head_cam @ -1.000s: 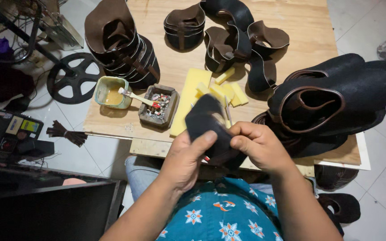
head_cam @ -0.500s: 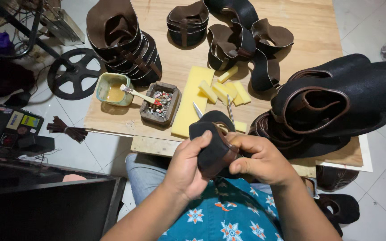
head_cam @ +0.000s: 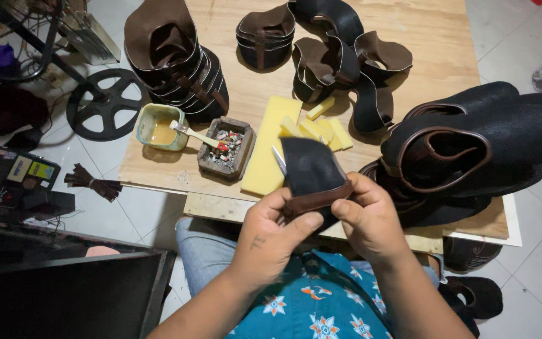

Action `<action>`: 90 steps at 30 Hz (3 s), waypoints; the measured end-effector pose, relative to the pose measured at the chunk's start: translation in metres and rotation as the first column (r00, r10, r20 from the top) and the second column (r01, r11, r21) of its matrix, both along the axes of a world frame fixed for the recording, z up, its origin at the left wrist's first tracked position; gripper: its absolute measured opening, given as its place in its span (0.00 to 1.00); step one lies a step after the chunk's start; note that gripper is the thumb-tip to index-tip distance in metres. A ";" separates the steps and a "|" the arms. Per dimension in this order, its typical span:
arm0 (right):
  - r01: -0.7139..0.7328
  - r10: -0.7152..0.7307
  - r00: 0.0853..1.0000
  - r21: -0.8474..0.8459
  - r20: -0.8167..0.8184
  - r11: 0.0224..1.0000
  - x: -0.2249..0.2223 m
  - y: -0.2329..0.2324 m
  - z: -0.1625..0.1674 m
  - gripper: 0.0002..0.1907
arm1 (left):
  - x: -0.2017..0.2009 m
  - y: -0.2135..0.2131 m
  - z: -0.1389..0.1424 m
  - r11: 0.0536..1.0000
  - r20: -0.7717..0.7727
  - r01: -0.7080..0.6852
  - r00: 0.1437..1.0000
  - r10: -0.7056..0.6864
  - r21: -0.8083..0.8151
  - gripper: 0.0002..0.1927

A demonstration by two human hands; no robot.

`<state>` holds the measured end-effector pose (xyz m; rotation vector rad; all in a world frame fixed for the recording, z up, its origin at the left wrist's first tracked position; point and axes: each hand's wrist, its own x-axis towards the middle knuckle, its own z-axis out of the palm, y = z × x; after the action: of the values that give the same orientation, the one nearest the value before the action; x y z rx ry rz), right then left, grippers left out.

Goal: The person sits at a workbench and trims the edges of a brown sandal upper, first using red-handled scissors to cut along the strap edge, then using a small handheld blade to shave and smooth the edge. They turn the sandal over repeatedly to work around the opening and set trimmed pieces aside on the bench.

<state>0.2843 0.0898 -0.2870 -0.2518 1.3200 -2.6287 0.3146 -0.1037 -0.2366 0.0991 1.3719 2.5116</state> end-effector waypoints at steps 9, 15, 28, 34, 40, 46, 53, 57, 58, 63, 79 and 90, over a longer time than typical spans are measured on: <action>0.068 -0.068 0.998 0.058 -0.005 0.996 0.012 -0.024 0.010 0.22 | -0.002 -0.021 0.010 0.939 -0.034 0.044 0.998 -0.060 -0.340 0.09; -0.037 0.039 0.987 -0.016 0.155 0.999 0.012 -0.030 0.014 0.24 | 0.000 -0.041 0.033 0.755 -0.364 -0.066 0.901 -0.236 -0.652 0.05; 0.056 0.084 0.937 -0.381 0.340 0.923 0.017 -0.062 0.021 0.18 | -0.011 -0.068 0.024 0.833 -0.525 -0.058 0.800 -0.291 -0.550 0.10; 0.033 0.001 0.958 -0.113 0.288 0.993 0.012 -0.059 0.019 0.20 | -0.008 -0.068 0.008 0.772 -0.110 0.031 0.986 -0.129 -0.635 0.12; -0.088 0.085 0.973 0.001 0.212 0.996 0.017 -0.063 0.003 0.16 | -0.009 -0.068 -0.028 0.958 -0.064 -0.022 0.998 0.004 -0.286 0.07; -0.045 0.166 0.970 0.538 -0.179 0.842 0.018 -0.046 0.014 0.17 | -0.013 -0.078 -0.036 0.966 0.110 -0.130 0.988 0.107 0.222 0.09; -0.235 0.256 0.966 0.578 0.046 0.782 0.026 -0.051 0.047 0.19 | -0.007 -0.069 -0.013 0.951 0.246 -0.062 0.969 -0.015 0.303 0.17; -0.217 0.379 0.917 0.641 -0.125 0.736 0.027 -0.052 0.057 0.16 | -0.008 -0.061 -0.007 0.913 0.401 -0.144 0.916 -0.023 0.382 0.17; -0.172 0.385 0.905 0.671 -0.181 0.721 0.026 -0.052 0.057 0.17 | -0.009 -0.060 -0.006 0.894 0.424 -0.158 0.905 -0.039 0.419 0.17; -0.031 0.399 0.827 0.676 -0.397 0.736 0.021 -0.052 0.054 0.22 | -0.013 -0.070 -0.007 0.921 0.469 -0.173 0.883 -0.011 0.348 0.20; 0.349 0.364 0.738 0.783 -0.568 0.514 0.028 -0.073 0.083 0.32 | -0.001 -0.088 -0.006 0.963 0.074 -0.040 0.997 0.020 0.268 0.15; 0.649 0.475 0.601 0.740 -0.642 0.177 0.036 -0.088 0.058 0.35 | -0.010 -0.098 -0.028 0.339 -0.744 -0.673 0.509 -0.433 -0.658 0.03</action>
<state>0.3199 0.0023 -0.2286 -1.2245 3.0934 -0.8386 0.3047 -0.2014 -0.2648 1.1698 3.1667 1.0773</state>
